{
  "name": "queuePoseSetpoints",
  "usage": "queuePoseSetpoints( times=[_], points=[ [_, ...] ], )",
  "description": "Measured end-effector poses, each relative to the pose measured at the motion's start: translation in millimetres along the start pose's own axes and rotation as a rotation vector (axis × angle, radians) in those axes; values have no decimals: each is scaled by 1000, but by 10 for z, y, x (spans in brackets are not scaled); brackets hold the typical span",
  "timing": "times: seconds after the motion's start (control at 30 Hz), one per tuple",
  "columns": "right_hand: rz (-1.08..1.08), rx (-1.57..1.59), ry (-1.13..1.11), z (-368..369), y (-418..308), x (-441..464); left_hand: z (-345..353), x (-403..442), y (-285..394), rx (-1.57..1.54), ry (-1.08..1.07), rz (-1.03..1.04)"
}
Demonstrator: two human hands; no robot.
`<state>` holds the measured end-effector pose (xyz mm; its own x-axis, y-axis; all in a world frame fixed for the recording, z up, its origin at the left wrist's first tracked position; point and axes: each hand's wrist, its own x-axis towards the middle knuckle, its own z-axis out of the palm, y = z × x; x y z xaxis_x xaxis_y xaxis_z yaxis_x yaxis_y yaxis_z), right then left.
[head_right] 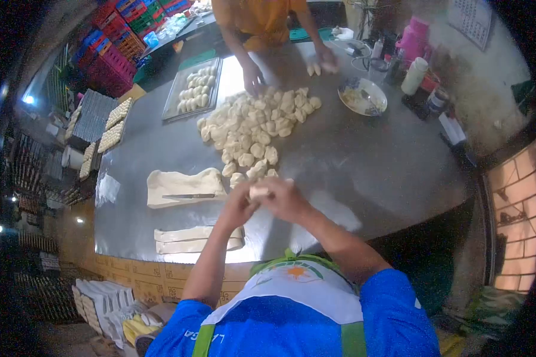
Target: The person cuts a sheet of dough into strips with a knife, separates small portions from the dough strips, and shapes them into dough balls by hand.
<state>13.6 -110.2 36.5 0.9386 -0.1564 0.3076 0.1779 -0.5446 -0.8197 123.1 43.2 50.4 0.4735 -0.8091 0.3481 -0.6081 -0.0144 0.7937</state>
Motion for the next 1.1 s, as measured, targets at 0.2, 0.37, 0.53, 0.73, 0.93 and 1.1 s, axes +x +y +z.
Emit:
queuePoseSetpoints(
  times=[0.2,0.37,0.53,0.73,0.93,1.1],
  points=[
    [-70,-6,118,107,-26,29,284,-275,-418,-194,-23,-67],
    [-6,-121,294,399,89,2,258,-359,-480,-216,-154,-239],
    [380,-126,177,385,574,116,5,-289,-55,-317,-430,-72],
    [412,91,93,74,642,-34,-367,-177,-926,247,-190,-393],
    [562,-396,-138,242,1099,40,186,139,-1668,414,-207,-219],
    [442,-206,-73,310,1443,575,116,966,-1230,346,-473,-285]
  ],
)
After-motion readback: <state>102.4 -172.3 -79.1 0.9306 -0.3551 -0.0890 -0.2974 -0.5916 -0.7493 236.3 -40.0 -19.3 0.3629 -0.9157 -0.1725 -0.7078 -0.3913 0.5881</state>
